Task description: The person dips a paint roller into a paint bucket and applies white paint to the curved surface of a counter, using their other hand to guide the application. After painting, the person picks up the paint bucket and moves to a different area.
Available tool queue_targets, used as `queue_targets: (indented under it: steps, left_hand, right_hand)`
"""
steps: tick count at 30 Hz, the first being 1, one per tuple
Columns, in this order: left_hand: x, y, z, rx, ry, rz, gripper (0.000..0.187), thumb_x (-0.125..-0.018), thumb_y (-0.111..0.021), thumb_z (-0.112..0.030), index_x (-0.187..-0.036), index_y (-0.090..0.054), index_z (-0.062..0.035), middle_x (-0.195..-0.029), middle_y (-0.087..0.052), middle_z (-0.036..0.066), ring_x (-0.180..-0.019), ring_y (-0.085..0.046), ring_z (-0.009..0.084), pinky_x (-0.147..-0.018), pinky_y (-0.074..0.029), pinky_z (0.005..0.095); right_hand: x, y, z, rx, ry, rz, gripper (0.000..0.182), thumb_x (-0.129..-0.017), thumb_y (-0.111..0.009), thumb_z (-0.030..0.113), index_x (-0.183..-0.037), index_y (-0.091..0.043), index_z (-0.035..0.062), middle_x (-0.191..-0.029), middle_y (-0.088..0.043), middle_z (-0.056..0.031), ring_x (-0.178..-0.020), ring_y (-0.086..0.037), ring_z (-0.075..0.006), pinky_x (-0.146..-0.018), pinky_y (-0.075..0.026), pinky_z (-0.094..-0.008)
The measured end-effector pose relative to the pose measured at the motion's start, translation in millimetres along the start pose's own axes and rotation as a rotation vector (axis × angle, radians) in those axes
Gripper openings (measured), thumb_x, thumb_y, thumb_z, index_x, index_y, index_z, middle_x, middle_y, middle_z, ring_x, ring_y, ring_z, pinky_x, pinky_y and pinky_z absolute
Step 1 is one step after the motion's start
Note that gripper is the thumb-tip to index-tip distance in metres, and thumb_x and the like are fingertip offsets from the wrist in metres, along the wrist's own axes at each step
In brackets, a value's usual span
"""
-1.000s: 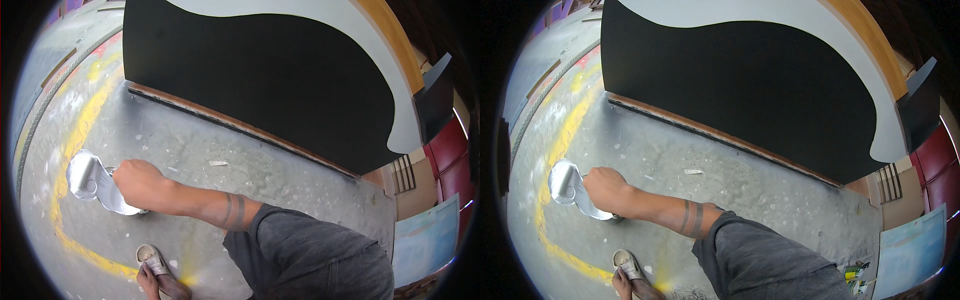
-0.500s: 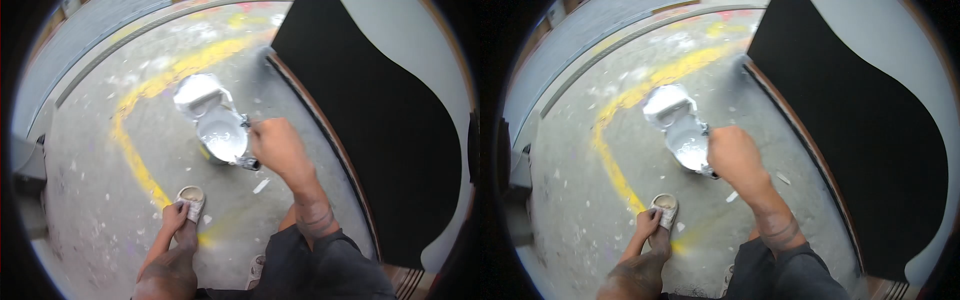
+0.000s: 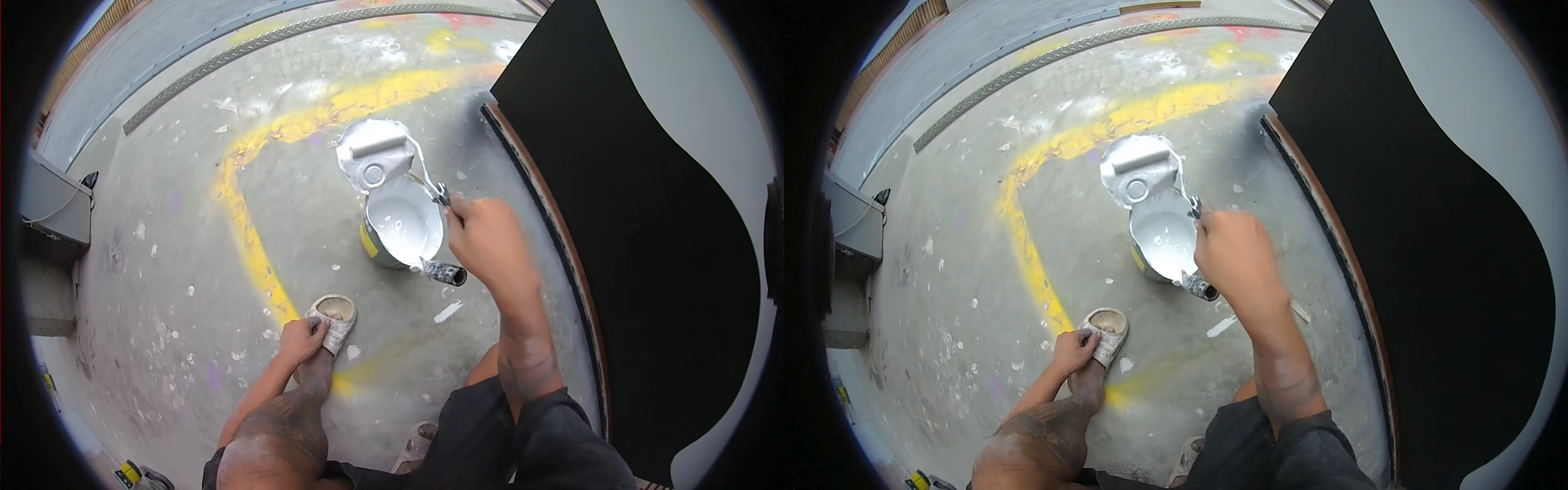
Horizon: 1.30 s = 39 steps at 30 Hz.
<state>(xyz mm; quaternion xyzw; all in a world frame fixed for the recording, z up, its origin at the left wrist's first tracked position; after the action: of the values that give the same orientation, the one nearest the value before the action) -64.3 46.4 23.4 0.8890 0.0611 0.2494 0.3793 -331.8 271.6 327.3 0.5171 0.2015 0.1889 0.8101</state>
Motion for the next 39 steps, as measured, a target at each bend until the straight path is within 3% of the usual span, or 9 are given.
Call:
queue_targets:
  steps: [10, 12, 21, 25, 33, 37, 39]
  left_hand:
    - [1.4, -0.8, -0.3, -0.001, -0.005, -0.01, 0.043, -0.102, -0.066, -0.043, -0.091, -0.075, -0.0031, -0.076, -0.069, 0.023, -0.07, -0.07, 0.042, -0.065, -0.053, 0.0482]
    - [1.3, 1.1, -3.1, -0.004, -0.014, -0.014, 0.044, -0.102, -0.066, -0.044, -0.088, -0.074, -0.0025, -0.075, -0.068, 0.024, -0.07, -0.069, 0.0426, -0.065, -0.052, 0.0487]
    - [0.5, -1.0, -1.4, -0.033, 0.009, 0.008, 0.048, -0.101, -0.064, -0.049, -0.088, -0.076, -0.0045, -0.075, -0.071, 0.022, -0.074, -0.072, 0.0433, -0.068, -0.055, 0.0511]
    - [0.0, -0.4, -2.7, -0.039, 0.016, 0.017, 0.049, -0.101, -0.063, -0.049, -0.088, -0.077, -0.0044, -0.075, -0.071, 0.022, -0.075, -0.072, 0.0435, -0.069, -0.056, 0.0513]
    - [3.4, 0.7, -3.9, 0.018, -0.004, -0.028, 0.045, -0.101, -0.067, -0.043, -0.086, -0.072, -0.0012, -0.072, -0.066, 0.024, -0.067, -0.067, 0.0427, -0.063, -0.051, 0.0491]
    - [3.3, 0.0, -3.3, -0.001, 0.023, -0.006, 0.045, -0.101, -0.065, -0.046, -0.087, -0.075, -0.0041, -0.076, -0.07, 0.023, -0.075, -0.071, 0.0444, -0.068, -0.055, 0.052]
    - [3.2, 0.1, -3.7, 0.006, -0.009, -0.041, 0.045, -0.101, -0.067, -0.043, -0.086, -0.073, -0.0016, -0.071, -0.066, 0.024, -0.066, -0.067, 0.0424, -0.063, -0.05, 0.0493]
  right_hand:
    - [11.4, 7.1, 2.2, 0.055, -0.042, 0.125, 0.018, -0.093, -0.064, 0.01, -0.089, -0.074, -0.0052, -0.083, -0.069, -0.0297, -0.081, -0.069, -0.0493, -0.075, -0.055, -0.0556]
    - [-3.3, -3.3, -1.5, -0.012, 0.039, -0.007, 0.018, -0.093, -0.066, 0.01, -0.088, -0.073, -0.0057, -0.082, -0.069, -0.0295, -0.08, -0.069, -0.0497, -0.074, -0.055, -0.0552]
    - [13.5, 14.4, 13.2, 0.073, -0.018, 0.115, 0.018, -0.094, -0.064, 0.009, -0.09, -0.074, -0.0055, -0.081, -0.069, -0.0298, -0.079, -0.07, -0.0487, -0.073, -0.056, -0.0551]
    - [-3.5, -4.9, 3.0, 0.023, 0.043, -0.02, 0.018, -0.094, -0.065, 0.01, -0.091, -0.074, -0.0051, -0.08, -0.069, -0.0294, -0.078, -0.07, -0.0485, -0.073, -0.056, -0.0551]
    - [25.5, 29.6, 15.0, 0.05, -0.048, 0.124, 0.02, -0.096, -0.064, 0.011, -0.094, -0.074, -0.0055, -0.083, -0.07, -0.0281, -0.081, -0.069, -0.0482, -0.076, -0.054, -0.0551]
    - [14.5, 21.8, 15.6, 0.014, -0.043, 0.034, 0.02, -0.096, -0.065, 0.012, -0.093, -0.074, -0.0052, -0.083, -0.07, -0.0282, -0.08, -0.069, -0.0477, -0.076, -0.054, -0.0553]
    - [3.4, 11.4, 13.0, 0.024, -0.003, -0.017, 0.02, -0.096, -0.065, 0.012, -0.092, -0.075, -0.0048, -0.084, -0.07, -0.0284, -0.081, -0.07, -0.0474, -0.076, -0.054, -0.055]
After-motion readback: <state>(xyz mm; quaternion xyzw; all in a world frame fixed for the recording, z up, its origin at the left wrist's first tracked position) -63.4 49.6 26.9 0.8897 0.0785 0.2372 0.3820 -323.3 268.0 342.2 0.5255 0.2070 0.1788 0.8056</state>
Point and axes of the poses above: each hand's wrist, its own x-axis away from the middle knuckle, its own y-axis out of the back of the hand, z = x × y, the point moved 7 cm from there along -x, towards the middle knuckle
